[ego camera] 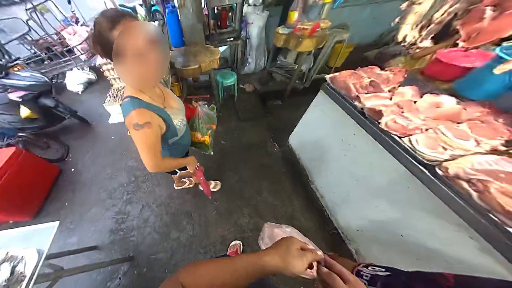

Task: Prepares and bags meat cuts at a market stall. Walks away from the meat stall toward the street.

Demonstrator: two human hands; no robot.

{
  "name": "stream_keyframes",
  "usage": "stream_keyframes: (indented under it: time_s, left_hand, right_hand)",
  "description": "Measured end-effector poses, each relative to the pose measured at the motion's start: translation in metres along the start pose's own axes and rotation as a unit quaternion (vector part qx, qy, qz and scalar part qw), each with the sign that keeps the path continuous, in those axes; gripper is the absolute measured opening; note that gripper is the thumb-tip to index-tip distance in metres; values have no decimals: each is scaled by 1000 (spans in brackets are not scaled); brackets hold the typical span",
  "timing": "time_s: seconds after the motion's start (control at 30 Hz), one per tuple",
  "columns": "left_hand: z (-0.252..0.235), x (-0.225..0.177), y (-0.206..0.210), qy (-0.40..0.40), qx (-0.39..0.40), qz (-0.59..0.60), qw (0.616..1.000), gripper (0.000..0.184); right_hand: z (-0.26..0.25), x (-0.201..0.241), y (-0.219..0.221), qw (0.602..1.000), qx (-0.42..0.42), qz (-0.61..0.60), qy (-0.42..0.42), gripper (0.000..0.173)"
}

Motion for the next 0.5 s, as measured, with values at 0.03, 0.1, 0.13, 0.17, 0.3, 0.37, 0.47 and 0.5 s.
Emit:
stream_keyframes:
  time_s: [0.03, 0.1, 0.13, 0.17, 0.3, 0.37, 0.47, 0.5]
  left_hand:
    - [-3, 4, -13, -28, -25, 34, 999, 53]
    - [-7, 14, -38, -71, -108, 137, 982, 46]
    - [-9, 21, -49, -82, -152, 201, 964, 42]
    - [-9, 29, -61, -88, -192, 260, 942, 40]
    - [-2, 71, -109, -124, -328, 334, 875, 37]
    - [12, 110, -137, -176, -421, 349, 819, 36]
    - [54, 166, -166, -266, -526, 383, 711, 43]
    - [69, 176, -171, -276, -552, 394, 681, 43]
  right_hand:
    - [-8, 11, 18, 999, 16, 44, -26, 26]
    - [-19, 29, 51, 984, 60, 147, -84, 33]
    - [-24, 35, 67, 973, 88, 187, -107, 40]
    - [-29, 38, 83, 960, 118, 219, -127, 46]
    - [-43, 43, 138, 913, 266, 259, -169, 51]
    - [-55, 41, 153, 892, 335, 257, -159, 52]
    - [-84, 35, 161, 864, 400, 277, -129, 53]
    - [-96, 32, 162, 858, 409, 285, -122, 53]
Point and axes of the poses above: each hand's wrist, its own z-axis away from the middle knuckle, its own y-axis out of the palm, x = y × z, the point moved 6 cm from there along -z, towards the middle knuckle, and after that the axes turned 12 degrees about -x, right-handed, at the moved point
